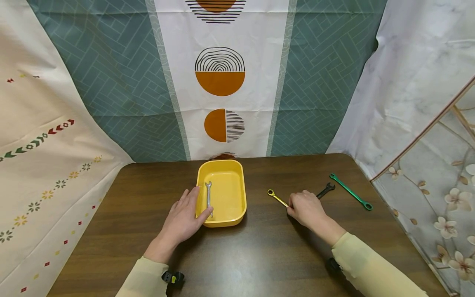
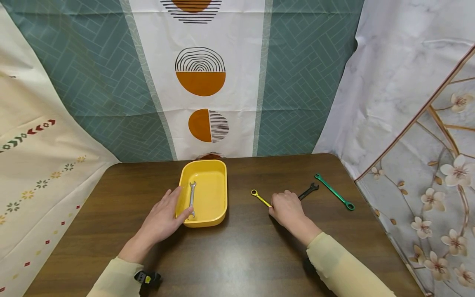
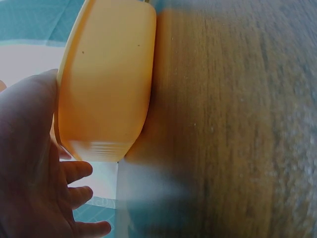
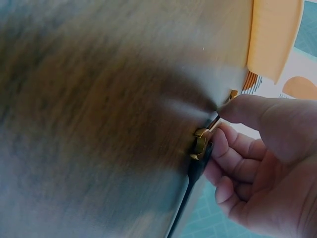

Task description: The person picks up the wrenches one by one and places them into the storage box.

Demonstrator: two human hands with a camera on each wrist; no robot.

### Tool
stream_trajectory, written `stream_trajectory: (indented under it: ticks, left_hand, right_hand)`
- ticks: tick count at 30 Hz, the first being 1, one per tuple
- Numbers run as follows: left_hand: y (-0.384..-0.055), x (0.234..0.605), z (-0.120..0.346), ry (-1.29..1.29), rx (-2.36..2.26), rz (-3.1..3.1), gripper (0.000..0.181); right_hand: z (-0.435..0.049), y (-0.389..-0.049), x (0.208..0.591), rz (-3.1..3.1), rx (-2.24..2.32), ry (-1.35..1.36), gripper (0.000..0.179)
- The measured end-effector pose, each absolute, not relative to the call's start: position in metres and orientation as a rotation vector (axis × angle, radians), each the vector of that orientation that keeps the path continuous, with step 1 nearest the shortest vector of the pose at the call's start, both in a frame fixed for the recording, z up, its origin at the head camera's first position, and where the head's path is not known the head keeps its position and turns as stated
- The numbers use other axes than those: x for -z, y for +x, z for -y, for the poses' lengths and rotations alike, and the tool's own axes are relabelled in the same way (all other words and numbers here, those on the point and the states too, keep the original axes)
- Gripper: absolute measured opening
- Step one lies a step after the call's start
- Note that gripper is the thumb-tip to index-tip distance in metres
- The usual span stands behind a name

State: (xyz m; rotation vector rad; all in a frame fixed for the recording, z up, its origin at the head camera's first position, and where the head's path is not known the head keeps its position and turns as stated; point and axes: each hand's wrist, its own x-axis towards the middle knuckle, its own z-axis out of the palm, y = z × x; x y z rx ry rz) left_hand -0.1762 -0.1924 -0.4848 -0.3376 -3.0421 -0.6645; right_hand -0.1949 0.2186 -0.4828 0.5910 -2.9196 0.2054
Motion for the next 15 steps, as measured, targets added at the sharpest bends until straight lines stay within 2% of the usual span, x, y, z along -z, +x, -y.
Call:
stream_trajectory:
  ticks: [15]
  left_hand:
    - [-0.1759, 0.4841, 0.1923, -0.335, 0.665, 3.049, 0.099]
  right_hand:
    - [-0.2177, -0.1930, 0.4822, 2.900, -0.242, 0.598, 0.014]
